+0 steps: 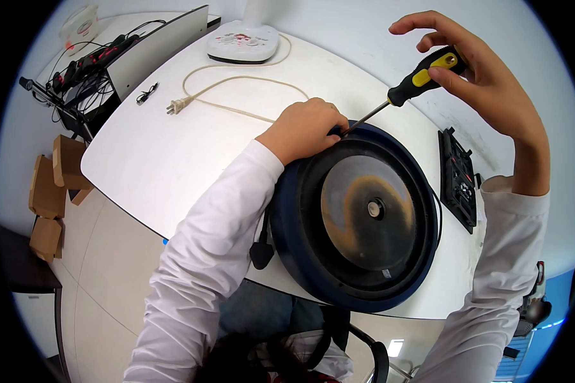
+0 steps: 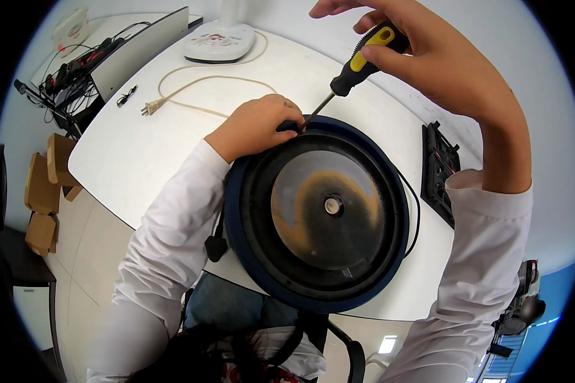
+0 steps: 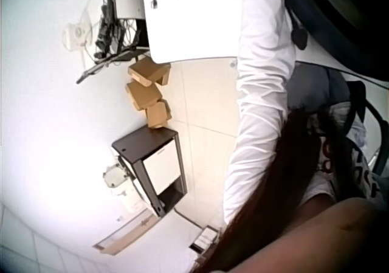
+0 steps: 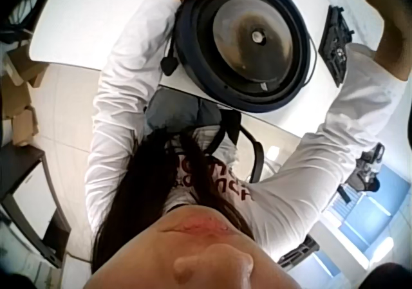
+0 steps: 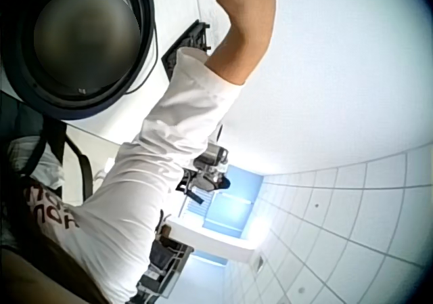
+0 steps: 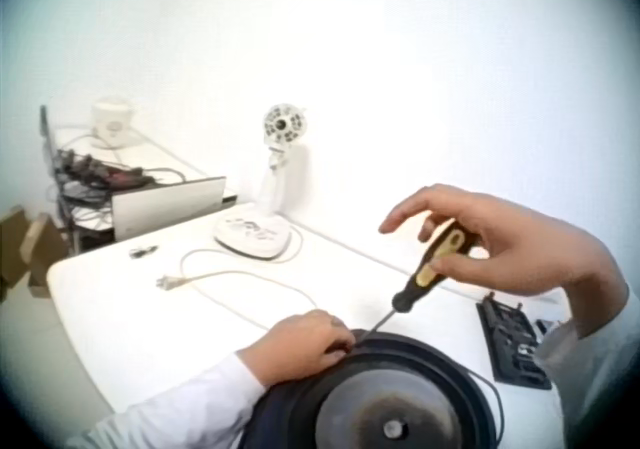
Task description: The person disassembles a circular electronic device using a screwdriver, removes the top cover, and manipulates internal wires and components. The person continues to adjust connections and parts inside the device throughout the clip.
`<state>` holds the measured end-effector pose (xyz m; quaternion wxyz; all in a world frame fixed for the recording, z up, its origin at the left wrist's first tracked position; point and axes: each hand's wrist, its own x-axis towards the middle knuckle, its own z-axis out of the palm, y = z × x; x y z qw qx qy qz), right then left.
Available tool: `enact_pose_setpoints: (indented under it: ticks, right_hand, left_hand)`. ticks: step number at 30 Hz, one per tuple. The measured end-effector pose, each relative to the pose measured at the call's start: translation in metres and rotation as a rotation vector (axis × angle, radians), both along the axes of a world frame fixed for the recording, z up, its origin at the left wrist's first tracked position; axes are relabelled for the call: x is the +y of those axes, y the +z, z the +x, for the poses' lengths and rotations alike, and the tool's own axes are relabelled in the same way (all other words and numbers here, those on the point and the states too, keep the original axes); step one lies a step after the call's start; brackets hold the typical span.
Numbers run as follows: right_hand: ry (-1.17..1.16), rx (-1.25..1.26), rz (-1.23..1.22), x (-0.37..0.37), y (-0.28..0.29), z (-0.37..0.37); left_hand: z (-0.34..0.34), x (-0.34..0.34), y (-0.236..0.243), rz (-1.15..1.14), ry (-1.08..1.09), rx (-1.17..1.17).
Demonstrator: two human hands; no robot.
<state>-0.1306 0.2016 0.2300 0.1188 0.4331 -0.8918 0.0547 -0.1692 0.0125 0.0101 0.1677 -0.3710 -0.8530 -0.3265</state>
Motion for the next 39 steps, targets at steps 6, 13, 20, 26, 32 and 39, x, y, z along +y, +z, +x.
enact_pose_setpoints:
  ticks: [6, 13, 20, 26, 32, 39]
  right_hand:
    - [-0.361, 0.369, 0.018, -0.023, -0.026, 0.017]
    - [-0.382, 0.369, 0.152, -0.015, -0.012, 0.016]
    - [-0.425, 0.115, 0.173, -0.055, 0.000, 0.056]
    - [-0.528, -0.063, 0.094, -0.056, 0.010, 0.057]
    - [-0.894, -0.001, 0.308, -0.074, 0.019, 0.053]
    - [-0.450, -0.042, 0.098, -0.036, 0.009, 0.042]
  left_hand:
    - [0.001, 0.005, -0.001, 0.009, 0.013, 0.080]
    - [0.002, 0.008, 0.001, 0.043, 0.003, 0.095]
    - [0.006, 0.004, 0.009, -0.060, 0.020, -0.041]
    - [0.009, 0.008, 0.012, -0.068, 0.024, -0.027]
    - [0.007, 0.009, 0.010, -0.057, 0.018, -0.004]
    - [0.004, 0.007, 0.005, -0.032, 0.016, 0.097]
